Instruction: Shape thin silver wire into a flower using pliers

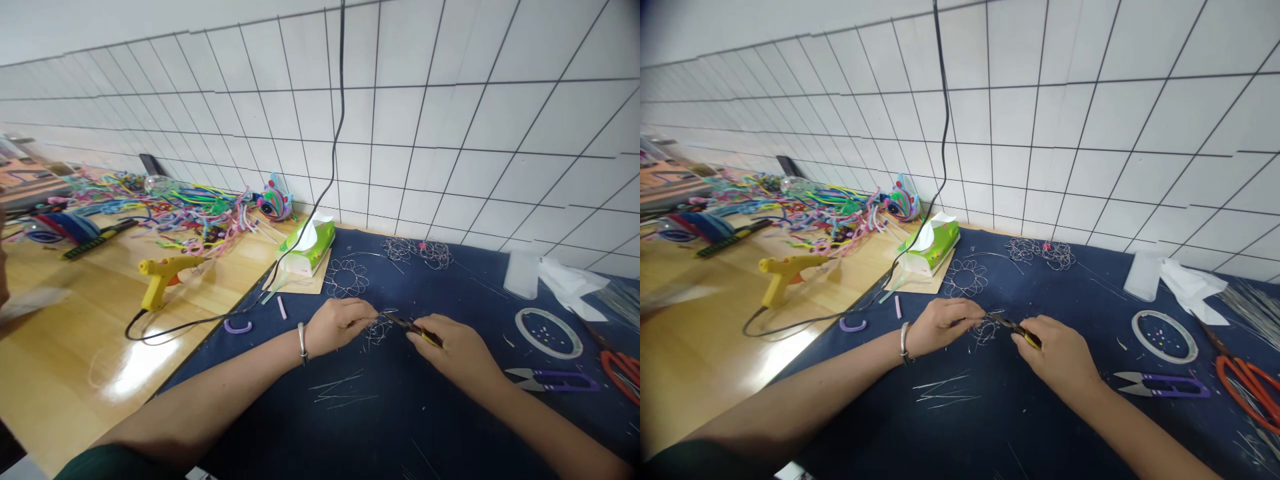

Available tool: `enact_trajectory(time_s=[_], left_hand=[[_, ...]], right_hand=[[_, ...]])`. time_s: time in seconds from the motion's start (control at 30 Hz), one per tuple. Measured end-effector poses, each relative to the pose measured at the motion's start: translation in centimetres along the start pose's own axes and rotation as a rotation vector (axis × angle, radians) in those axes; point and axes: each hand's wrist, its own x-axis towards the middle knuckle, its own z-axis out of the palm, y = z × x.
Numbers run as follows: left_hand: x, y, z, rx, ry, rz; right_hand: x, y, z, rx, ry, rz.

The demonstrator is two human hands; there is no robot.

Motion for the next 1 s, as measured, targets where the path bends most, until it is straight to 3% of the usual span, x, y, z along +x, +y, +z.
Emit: enact_trajectory(time_s=[0.27,0.63,1.0], left_hand=[[0.59,0.56,-0.51,-0.046,-0.043,-0.091],[0.69,0.89,-0.26,-0.104,-0.021,-0.073],[0.61,0.86,-0.13,-0.104,-0.017,-0.078]], right_hand=[[0.02,-0.02,0.20,-0.027,-0.007,0.023],[-0.03,0.23,0.45,-0.054,0.058,-0.034],[-0.18,-0.12,0.56,-0.089,0.035,-0.046]])
